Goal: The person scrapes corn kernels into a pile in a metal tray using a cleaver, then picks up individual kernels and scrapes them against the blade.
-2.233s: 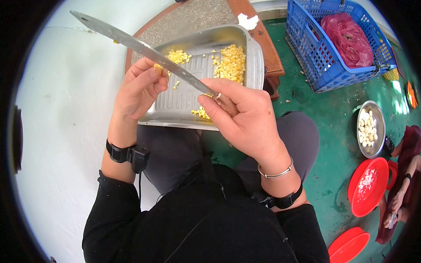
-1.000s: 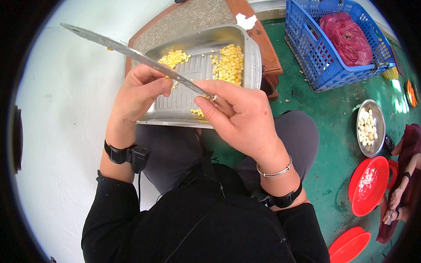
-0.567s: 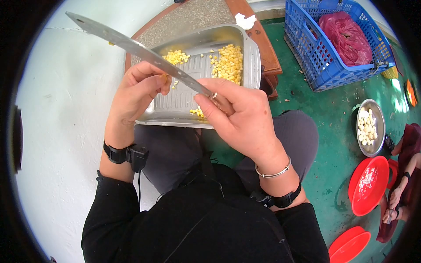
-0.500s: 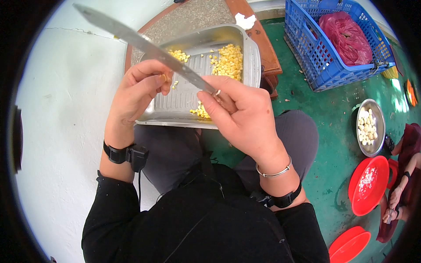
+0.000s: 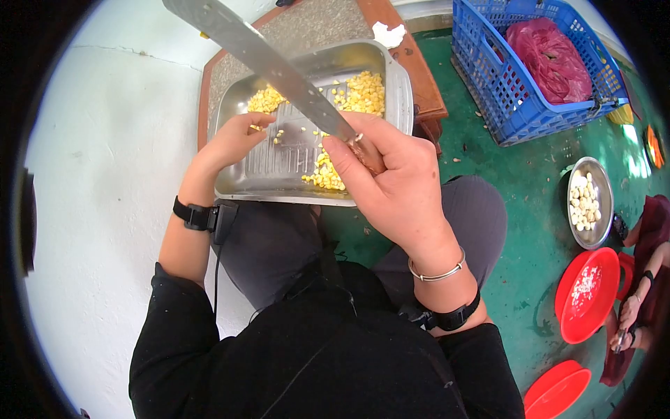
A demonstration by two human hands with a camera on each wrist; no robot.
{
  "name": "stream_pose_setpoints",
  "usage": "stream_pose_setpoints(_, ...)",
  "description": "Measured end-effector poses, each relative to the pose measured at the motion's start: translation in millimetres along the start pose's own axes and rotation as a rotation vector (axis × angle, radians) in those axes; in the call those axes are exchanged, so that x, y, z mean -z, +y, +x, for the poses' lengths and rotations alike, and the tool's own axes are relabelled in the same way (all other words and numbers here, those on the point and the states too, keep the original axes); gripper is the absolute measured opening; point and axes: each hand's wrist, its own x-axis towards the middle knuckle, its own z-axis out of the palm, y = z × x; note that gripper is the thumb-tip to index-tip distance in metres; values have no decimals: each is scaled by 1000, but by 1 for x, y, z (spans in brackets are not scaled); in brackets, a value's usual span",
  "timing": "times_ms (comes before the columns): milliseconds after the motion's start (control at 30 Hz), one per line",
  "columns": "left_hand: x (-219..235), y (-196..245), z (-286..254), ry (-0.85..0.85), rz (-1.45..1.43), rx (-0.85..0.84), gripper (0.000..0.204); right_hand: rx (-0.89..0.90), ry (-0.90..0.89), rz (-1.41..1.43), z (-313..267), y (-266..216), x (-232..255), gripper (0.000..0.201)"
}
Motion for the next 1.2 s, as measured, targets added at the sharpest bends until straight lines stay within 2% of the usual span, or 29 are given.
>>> stream_pose_setpoints(133, -5, 1, 12, -80, 68, 35, 33, 32, 15, -8, 0, 2, -2, 22)
stream_pose_setpoints(200, -11, 13, 18, -224, 17, 36, 33, 6, 1, -10, 1, 1, -2, 22)
stream_pose_setpoints(233, -15, 19, 16, -223, 17, 36, 33, 7, 1, -10, 1, 1, -3, 22)
stream_pose_setpoints(300, -18, 32, 8, -447, -547, -79, 29, -17, 1, -13, 1, 1, -4, 22)
stream_pose_setpoints(333, -12, 38, 6, -449, -549, -79, 29, -19, 0, -15, 1, 2, -3, 22)
stream_pose_setpoints(400, 3, 51, 3, -341, -696, -84, 30, 18, -1, -22, 2, 4, -4, 23)
stream_pose_setpoints(433, 6, 52, 3, -342, -696, -84, 30, 18, 0, -22, 1, 6, -4, 23)
stream_pose_setpoints(500, 15, 55, 3, -231, -1025, -228, 41, -32, -32, 104, 0, 12, -5, 20)
stream_pose_setpoints(533, 18, 60, 2, -231, -1026, -227, 41, -32, -33, 104, 1, 10, -4, 20)
stream_pose_setpoints(600, 24, 77, -8, -452, -1455, -546, 52, -205, -129, 224, 1, 5, -2, 17)
stream_pose_setpoints(633, 26, 82, -12, -447, -1459, -544, 52, -207, -135, 223, 2, 4, -4, 17)
stream_pose_setpoints(700, 30, 90, -17, -599, -1551, -634, 57, -293, -159, 402, 3, 2, -5, 17)
stream_pose_setpoints(833, 32, 71, -3, -653, -1517, -662, 50, -343, -218, 403, 4, 1, 1, 18)
stream_pose_setpoints(900, 33, 61, 1, -569, -1352, -537, 37, -240, -88, 381, 5, 0, -2, 18)
stream_pose_setpoints(933, 29, 59, -1, -572, -1350, -536, 37, -241, -85, 381, 5, 2, 0, 18)
stream_pose_setpoints(1000, 21, 68, -12, -284, -539, -226, 25, -251, -31, 364, 5, 7, 2, 16)
stream_pose_setpoints(1067, 10, 64, -10, -312, -476, -174, 23, -211, -23, 357, 6, 10, 0, 13)
stream_pose_setpoints(1133, 6, 62, -9, -267, -42, -131, 25, -173, -16, 351, 5, 9, -2, 11)
stream_pose_setpoints(1167, 1, 54, -5, -267, -42, -130, 25, -200, -22, 368, 5, 6, -1, 13)
stream_pose_setpoints(1200, -5, 43, 2, -168, -43, -148, 25, -228, -27, 384, 4, 4, -1, 15)
